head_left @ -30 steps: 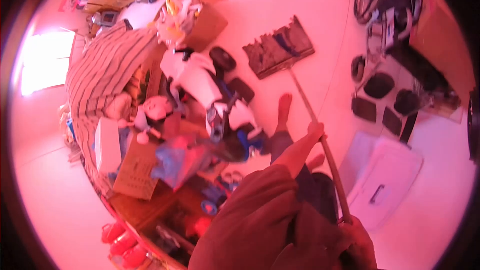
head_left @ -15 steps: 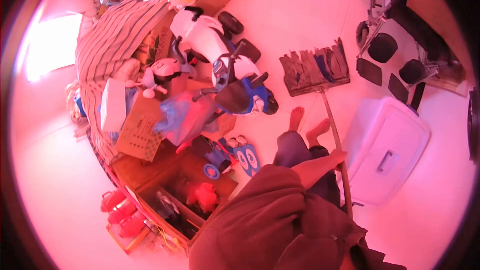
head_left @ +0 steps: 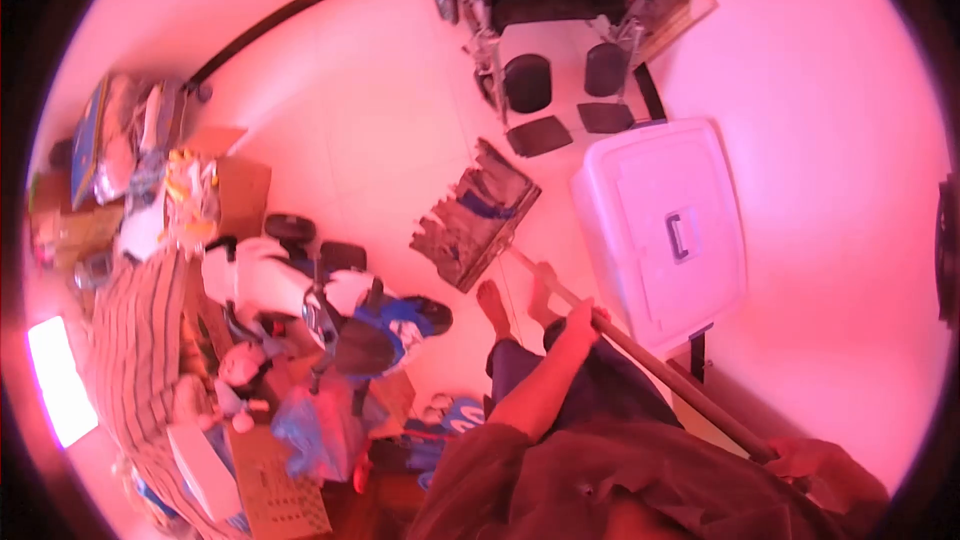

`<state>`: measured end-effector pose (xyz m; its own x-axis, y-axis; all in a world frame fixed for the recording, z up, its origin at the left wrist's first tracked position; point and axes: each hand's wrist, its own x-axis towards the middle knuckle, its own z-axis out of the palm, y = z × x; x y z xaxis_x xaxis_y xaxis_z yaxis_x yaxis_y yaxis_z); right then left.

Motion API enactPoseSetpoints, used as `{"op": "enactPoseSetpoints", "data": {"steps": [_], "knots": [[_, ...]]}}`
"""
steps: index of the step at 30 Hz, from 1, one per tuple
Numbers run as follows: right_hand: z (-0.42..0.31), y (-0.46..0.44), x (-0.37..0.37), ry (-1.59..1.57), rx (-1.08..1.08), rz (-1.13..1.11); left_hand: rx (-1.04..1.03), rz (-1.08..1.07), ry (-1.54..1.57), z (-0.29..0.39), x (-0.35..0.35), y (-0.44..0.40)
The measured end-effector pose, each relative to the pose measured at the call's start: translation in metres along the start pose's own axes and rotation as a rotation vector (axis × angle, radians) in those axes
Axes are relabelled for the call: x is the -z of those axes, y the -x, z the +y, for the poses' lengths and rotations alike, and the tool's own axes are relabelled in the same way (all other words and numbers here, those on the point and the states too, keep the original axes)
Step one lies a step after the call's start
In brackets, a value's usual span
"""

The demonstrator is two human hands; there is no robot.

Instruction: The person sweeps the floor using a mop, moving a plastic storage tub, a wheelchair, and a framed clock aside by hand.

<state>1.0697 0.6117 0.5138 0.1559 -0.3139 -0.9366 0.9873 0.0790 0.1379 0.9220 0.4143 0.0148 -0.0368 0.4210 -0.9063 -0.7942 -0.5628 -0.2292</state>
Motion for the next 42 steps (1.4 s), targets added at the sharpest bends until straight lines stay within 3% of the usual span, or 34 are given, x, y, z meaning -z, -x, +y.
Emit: {"op": "enactPoseSetpoints", "data": {"steps": [3, 5, 8, 11, 14, 16, 19, 21, 23, 24, 25, 28, 30, 33, 36, 39, 41, 42], "knots": [[0.051, 0.002, 0.024, -0.125, -0.053, -0.023, 0.021, 0.072, -0.046, -0.029, -0.01, 0.019], [0.078, -0.002, 0.038, -0.139, -0.062, 0.028, -0.08, 0.18, -0.112, -0.044, -0.022, 0.044], [0.109, -0.018, 0.055, -0.12, 0.001, -0.003, -0.09, 0.183, -0.106, -0.048, -0.026, 0.059], [0.12, -0.043, 0.068, -0.118, -0.04, -0.061, -0.18, 0.218, -0.134, -0.036, -0.021, 0.058], [0.113, -0.071, 0.062, 0.019, 0.06, -0.032, -0.372, 0.199, -0.232, -0.004, -0.03, 0.058], [0.105, -0.095, 0.057, -0.015, 0.215, -0.119, -0.369, 0.181, -0.184, 0.033, -0.036, 0.03], [0.059, -0.127, 0.041, -0.027, 0.269, -0.122, -0.405, 0.242, -0.336, 0.102, -0.057, 0.051], [0.017, -0.151, 0.016, -0.048, 0.389, -0.155, -0.581, 0.084, -0.599, 0.15, -0.069, 0.062], [-0.044, -0.173, -0.006, 0.118, 0.417, -0.143, -0.622, 0.114, -0.594, 0.191, -0.079, 0.046], [-0.08, -0.182, -0.02, 0.234, 0.565, -0.088, -0.653, 0.171, -0.549, 0.21, -0.093, 0.035], [-0.11, -0.199, -0.029, 0.154, 0.67, -0.128, -0.65, 0.123, -0.546, 0.223, -0.1, 0.03], [-0.157, -0.267, -0.052, -0.169, 0.703, -0.222, -0.631, 0.144, -0.675, 0.256, -0.093, 0.007], [-0.183, -0.253, -0.071, -0.679, 0.653, -0.491, -0.62, 0.22, -0.71, 0.261, -0.097, 0.004], [-0.142, -0.263, -0.08, -0.77, 0.639, -0.482, -0.676, 0.38, -0.899, 0.227, -0.075, 0.009], [-0.094, -0.265, -0.097, -0.867, 0.625, -0.501, -0.59, 0.508, -1.018, 0.188, -0.037, 0.012], [-0.031, -0.283, -0.097, -0.829, 0.595, -0.437, -0.601, 0.477, -1.366, 0.158, 0.031, -0.028], [0.02, -0.302, -0.096, -0.771, 0.656, -0.346, -0.741, 0.219, -1.394, 0.128, 0.081, -0.048], [0.059, -0.332, -0.097, -0.811, 0.654, -0.386, -0.703, 0.245, -1.34, 0.097, 0.086, -0.035]]}}
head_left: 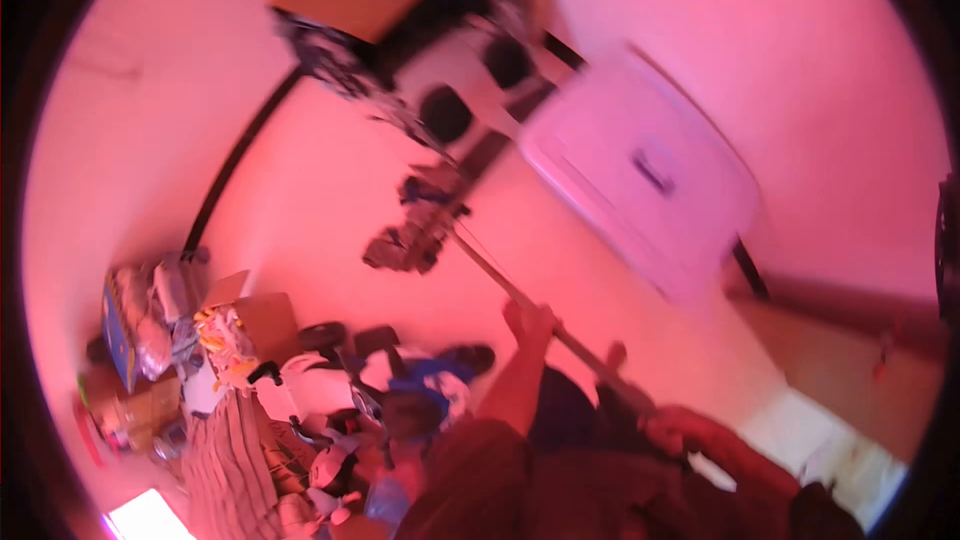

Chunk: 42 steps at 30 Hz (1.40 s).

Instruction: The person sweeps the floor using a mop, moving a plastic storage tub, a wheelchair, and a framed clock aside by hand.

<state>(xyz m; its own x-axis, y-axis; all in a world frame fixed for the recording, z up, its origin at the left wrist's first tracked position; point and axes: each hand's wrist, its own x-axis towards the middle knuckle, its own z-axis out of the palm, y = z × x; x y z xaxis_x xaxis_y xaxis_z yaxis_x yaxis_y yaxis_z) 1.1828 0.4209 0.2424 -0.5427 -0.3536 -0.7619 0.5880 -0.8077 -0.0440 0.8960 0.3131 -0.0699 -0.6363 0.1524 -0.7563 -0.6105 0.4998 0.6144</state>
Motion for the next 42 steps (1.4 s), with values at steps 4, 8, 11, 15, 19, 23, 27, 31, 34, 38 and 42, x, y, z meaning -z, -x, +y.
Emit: {"op": "enactPoseSetpoints", "data": {"steps": [4, 8, 11, 15, 19, 23, 27, 31, 34, 38, 42], "knots": [[0.036, 0.08, 0.036, -0.038, -0.053, 0.098, 0.396, 0.003, 0.116, -0.026, -0.058, 0.095], [0.095, 0.146, 0.079, -0.117, -0.026, 0.112, 0.288, -0.177, -0.032, -0.137, -0.103, 0.135], [0.125, 0.194, 0.102, -0.136, 0.02, 0.1, -0.038, -0.326, -0.195, -0.206, -0.133, 0.156], [0.121, 0.254, 0.094, -0.202, 0.099, 0.107, 0.461, -0.339, 0.253, -0.109, -0.159, 0.257], [0.108, 0.27, 0.136, -0.118, 0.466, -0.032, 0.495, -0.392, 0.702, -0.066, -0.168, 0.234], [0.056, 0.287, 0.096, 0.454, 0.821, 0.412, 0.282, -0.406, 0.796, -0.001, -0.153, 0.221], [0.048, 0.257, 0.051, 0.992, 1.273, 0.596, 0.502, -0.242, 0.785, 0.0, -0.145, 0.239], [0.056, 0.211, 0.029, 1.011, 1.402, 0.162, 0.47, -0.374, 0.952, -0.026, -0.129, 0.251], [0.059, 0.206, -0.022, 0.904, 1.475, 0.053, 0.34, -0.401, 1.148, -0.036, -0.11, 0.234], [0.063, 0.285, -0.009, 0.834, 1.68, 0.026, 0.322, -0.393, 1.322, -0.017, -0.097, 0.211], [0.062, 0.356, 0.006, 0.64, 1.982, 0.167, 0.421, -0.352, 1.255, 0.024, -0.092, 0.237]]}}
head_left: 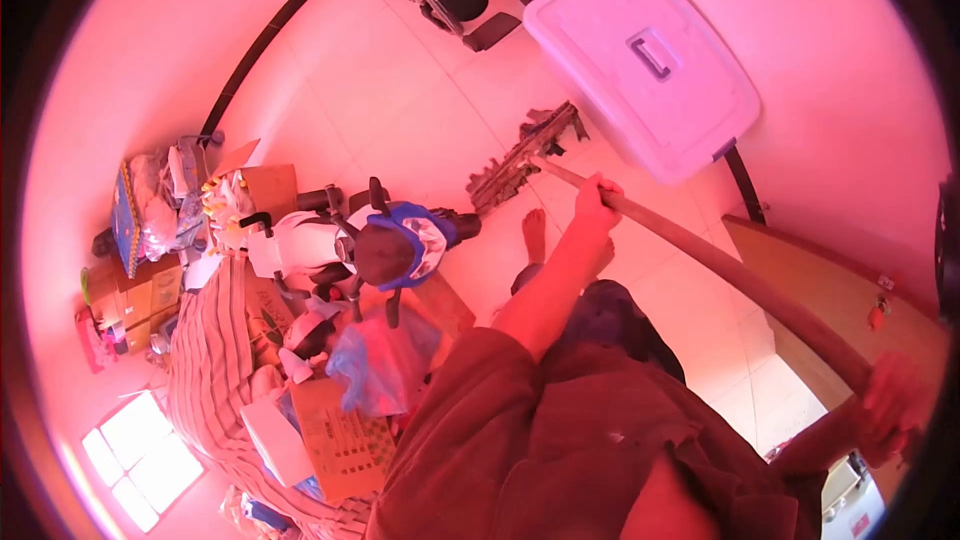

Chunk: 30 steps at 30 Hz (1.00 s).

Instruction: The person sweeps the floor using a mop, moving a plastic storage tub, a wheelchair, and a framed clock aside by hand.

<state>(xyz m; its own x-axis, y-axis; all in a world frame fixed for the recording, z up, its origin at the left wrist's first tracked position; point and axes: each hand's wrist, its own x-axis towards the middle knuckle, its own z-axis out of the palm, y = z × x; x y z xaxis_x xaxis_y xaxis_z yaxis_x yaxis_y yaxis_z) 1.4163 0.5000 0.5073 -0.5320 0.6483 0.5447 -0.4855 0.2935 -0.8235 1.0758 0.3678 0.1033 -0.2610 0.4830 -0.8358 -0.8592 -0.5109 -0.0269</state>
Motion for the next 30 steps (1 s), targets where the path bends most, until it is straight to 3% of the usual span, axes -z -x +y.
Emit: {"op": "enactPoseSetpoints", "data": {"steps": [6, 13, 14, 16, 20, 23, 27, 30], "knots": [[-0.023, -0.015, 0.022, 0.172, 0.132, 0.299, 0.028, 0.035, 0.049, 0.034, -0.035, 0.043], [0.012, -0.031, -0.03, 0.271, 0.035, 0.33, -0.048, -0.051, 0.146, 0.137, -0.059, 0.042], [0.023, -0.035, -0.048, -0.077, -0.083, 0.216, -0.051, -0.058, 0.134, 0.161, -0.062, 0.035], [0.052, -0.04, -0.101, -0.468, -0.218, 0.129, -0.249, -0.069, -0.082, 0.21, -0.067, 0.02], [0.136, -0.024, -0.22, -0.184, -0.35, 0.13, -0.514, -0.006, -0.157, 0.331, -0.07, -0.015], [0.213, 0.0, -0.296, 0.047, -0.495, -0.046, -0.498, 0.144, -0.138, 0.395, -0.065, -0.021], [0.316, 0.017, -0.391, 0.026, -0.553, -0.325, -0.49, 0.236, -0.376, 0.422, -0.02, -0.046], [0.339, 0.031, -0.421, -0.023, -0.546, -0.466, -0.462, 0.298, -0.432, 0.417, 0.016, -0.057]]}}
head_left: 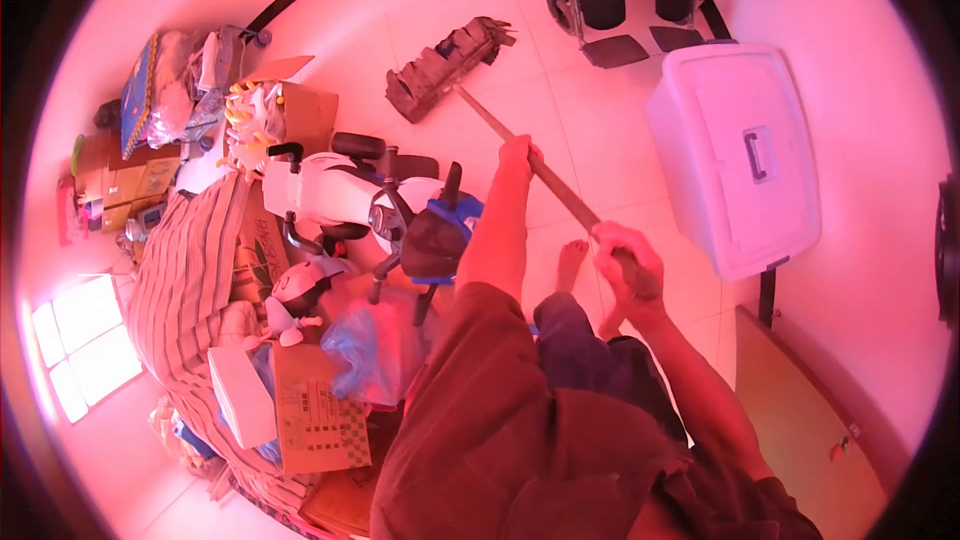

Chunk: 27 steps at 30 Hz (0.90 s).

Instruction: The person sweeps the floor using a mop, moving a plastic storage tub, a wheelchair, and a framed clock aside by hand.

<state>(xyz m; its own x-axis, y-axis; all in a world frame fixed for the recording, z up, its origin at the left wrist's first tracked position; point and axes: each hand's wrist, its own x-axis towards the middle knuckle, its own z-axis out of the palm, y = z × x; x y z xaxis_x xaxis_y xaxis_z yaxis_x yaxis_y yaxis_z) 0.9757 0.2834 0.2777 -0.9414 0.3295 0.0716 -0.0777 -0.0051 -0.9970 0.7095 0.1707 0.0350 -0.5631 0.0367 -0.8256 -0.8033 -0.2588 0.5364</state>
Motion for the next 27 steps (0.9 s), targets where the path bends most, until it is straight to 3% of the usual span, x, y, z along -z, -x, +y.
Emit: {"op": "enactPoseSetpoints", "data": {"steps": [4, 8, 15, 27], "knots": [[0.006, 0.024, 0.023, 0.11, 0.056, -0.178, 0.071, 0.055, -0.084, -0.048, 0.024, 0.004], [-0.019, 0.047, 0.069, 0.192, 0.095, -0.2, 0.039, 0.184, -0.195, -0.081, 0.003, 0.006], [-0.063, 0.101, 0.2, 0.177, -0.043, -0.238, 0.172, -0.011, -0.174, -0.204, -0.033, 0.048], [-0.111, 0.3, 0.371, 0.169, -0.205, 0.06, 0.313, -0.234, -0.354, -0.433, -0.131, 0.16]]}}
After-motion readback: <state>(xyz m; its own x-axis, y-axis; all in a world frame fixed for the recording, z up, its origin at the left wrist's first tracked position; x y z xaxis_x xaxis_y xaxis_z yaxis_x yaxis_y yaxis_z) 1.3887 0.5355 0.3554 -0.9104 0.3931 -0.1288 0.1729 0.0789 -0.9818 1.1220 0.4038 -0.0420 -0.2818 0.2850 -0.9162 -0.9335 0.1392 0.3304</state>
